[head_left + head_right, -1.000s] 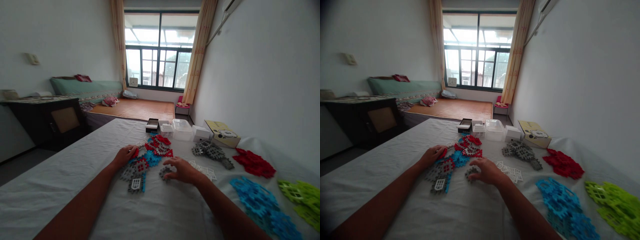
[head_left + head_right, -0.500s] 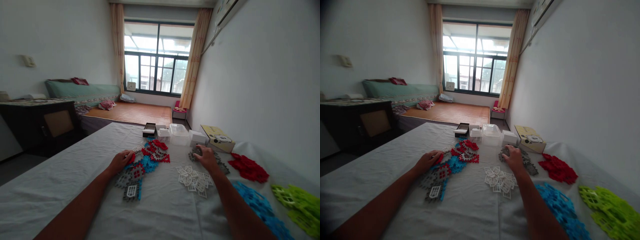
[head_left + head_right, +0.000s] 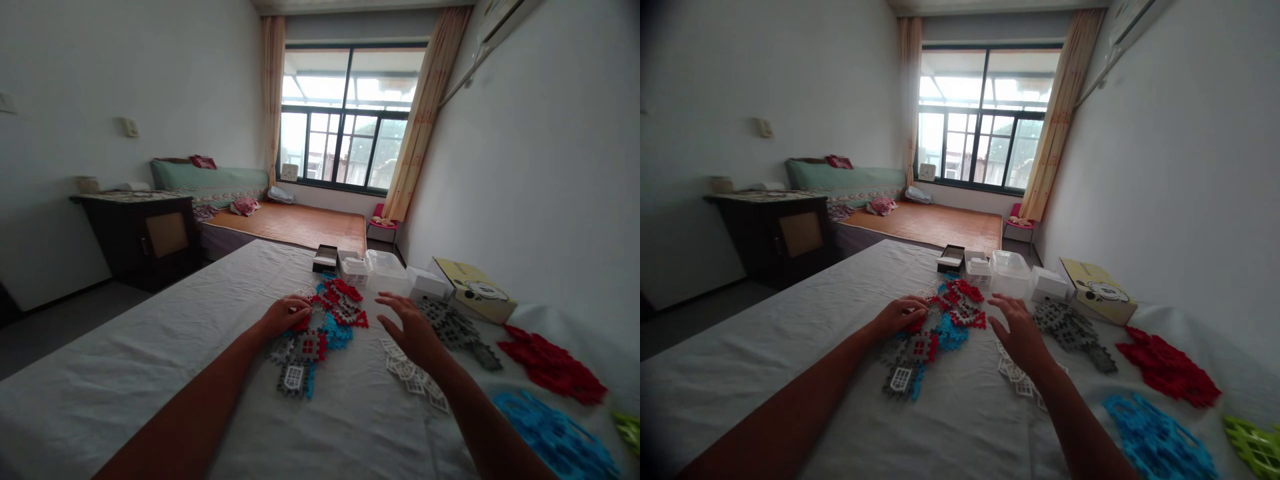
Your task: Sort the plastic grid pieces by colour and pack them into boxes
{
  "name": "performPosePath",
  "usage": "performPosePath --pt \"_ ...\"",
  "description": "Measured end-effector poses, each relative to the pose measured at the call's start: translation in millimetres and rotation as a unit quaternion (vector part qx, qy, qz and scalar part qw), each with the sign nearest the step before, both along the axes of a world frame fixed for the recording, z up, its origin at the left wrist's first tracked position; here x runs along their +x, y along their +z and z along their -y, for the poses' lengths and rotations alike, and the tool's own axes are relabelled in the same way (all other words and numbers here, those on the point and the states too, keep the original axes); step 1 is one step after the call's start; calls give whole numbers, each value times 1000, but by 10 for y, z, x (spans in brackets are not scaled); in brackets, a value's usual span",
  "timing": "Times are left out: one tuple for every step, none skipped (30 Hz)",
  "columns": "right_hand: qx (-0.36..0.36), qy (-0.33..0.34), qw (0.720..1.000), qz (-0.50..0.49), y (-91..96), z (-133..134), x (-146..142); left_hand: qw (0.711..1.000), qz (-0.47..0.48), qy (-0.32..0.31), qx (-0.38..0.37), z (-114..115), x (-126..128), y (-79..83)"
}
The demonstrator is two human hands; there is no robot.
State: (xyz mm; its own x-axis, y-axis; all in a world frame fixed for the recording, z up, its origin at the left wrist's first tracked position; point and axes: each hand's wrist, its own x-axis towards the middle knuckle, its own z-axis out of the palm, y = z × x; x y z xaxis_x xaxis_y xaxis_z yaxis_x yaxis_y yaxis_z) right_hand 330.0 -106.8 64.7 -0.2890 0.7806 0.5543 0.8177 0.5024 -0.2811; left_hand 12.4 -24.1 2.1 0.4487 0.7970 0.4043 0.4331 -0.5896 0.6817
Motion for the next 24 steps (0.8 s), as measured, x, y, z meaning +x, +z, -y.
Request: performPosePath --pt "-18 24 1000 -2 34 64 -108 1000 5 -17 -11 14 18 7" --pt "-38 48 998 -1 58 116 -206 1000 10 -22 -16 21 27 12" --pt "-59 71 996 2 70 154 -297 1000 15 -15 -16 19 27 15" --pt "-77 91 993 8 73 176 -385 1000 19 4 -12 9 15 16" --pt "-93 107 990 18 66 182 -470 999 21 33 -6 -7 -6 15" --pt "-106 116 987 30 51 172 -555 998 21 65 0 -28 -34 12" --pt "-117 115 985 43 31 150 -641 995 19 94 5 -51 -65 7" --pt "-124 105 985 56 8 119 -727 993 15 115 8 -74 -95 0" --pt "-127 90 986 66 -16 82 -812 991 11 130 11 -95 -123 -9" --pt "-127 74 986 75 -36 44 -894 991 8 136 14 -112 -145 -18" --pt "-124 64 986 86 -53 8 -970 990 6 137 16 -126 -161 -29" --pt "-122 63 986 100 -63 -20 -1038 991 3 132 17 -137 -171 -40" --pt "-120 68 984 116 -67 -39 -1099 992 0 128 19 -144 -176 -49" --pt "-119 76 981 134 -65 -46 -1151 992 -3 124 20 -150 -179 -57" --pt "-116 83 978 149 -58 -41 -1195 992 -6 122 21 -153 -179 -61" --pt "-112 85 977 160 -47 -23 -1230 992 -8 121 22 -155 -178 -61" --pt "-103 80 977 166 -34 2 -1255 992 -11 122 21 -155 -177 -58" --pt "-89 72 979 170 -21 32 -1265 992 -13 123 19 -154 -177 -52" --pt "-73 62 980 172 -8 59 -1256 992 -14 124 16 -152 -177 -44" --pt "-58 51 982 175 4 79 -1220 992 -16 124 13 -150 -177 -36" --pt "-46 39 983 176 15 86 -1148 992 -17 125 11 -149 -177 -30" --pt "-40 25 984 173 23 77 -1033 992 -19 126 10 -149 -178 -27" --pt "-37 7 986 163 27 49 -868 992 -22 127 10 -151 -180 -27" --pt "-39 -16 988 145 27 4 -654 991 -26 129 11 -155 -182 -30"
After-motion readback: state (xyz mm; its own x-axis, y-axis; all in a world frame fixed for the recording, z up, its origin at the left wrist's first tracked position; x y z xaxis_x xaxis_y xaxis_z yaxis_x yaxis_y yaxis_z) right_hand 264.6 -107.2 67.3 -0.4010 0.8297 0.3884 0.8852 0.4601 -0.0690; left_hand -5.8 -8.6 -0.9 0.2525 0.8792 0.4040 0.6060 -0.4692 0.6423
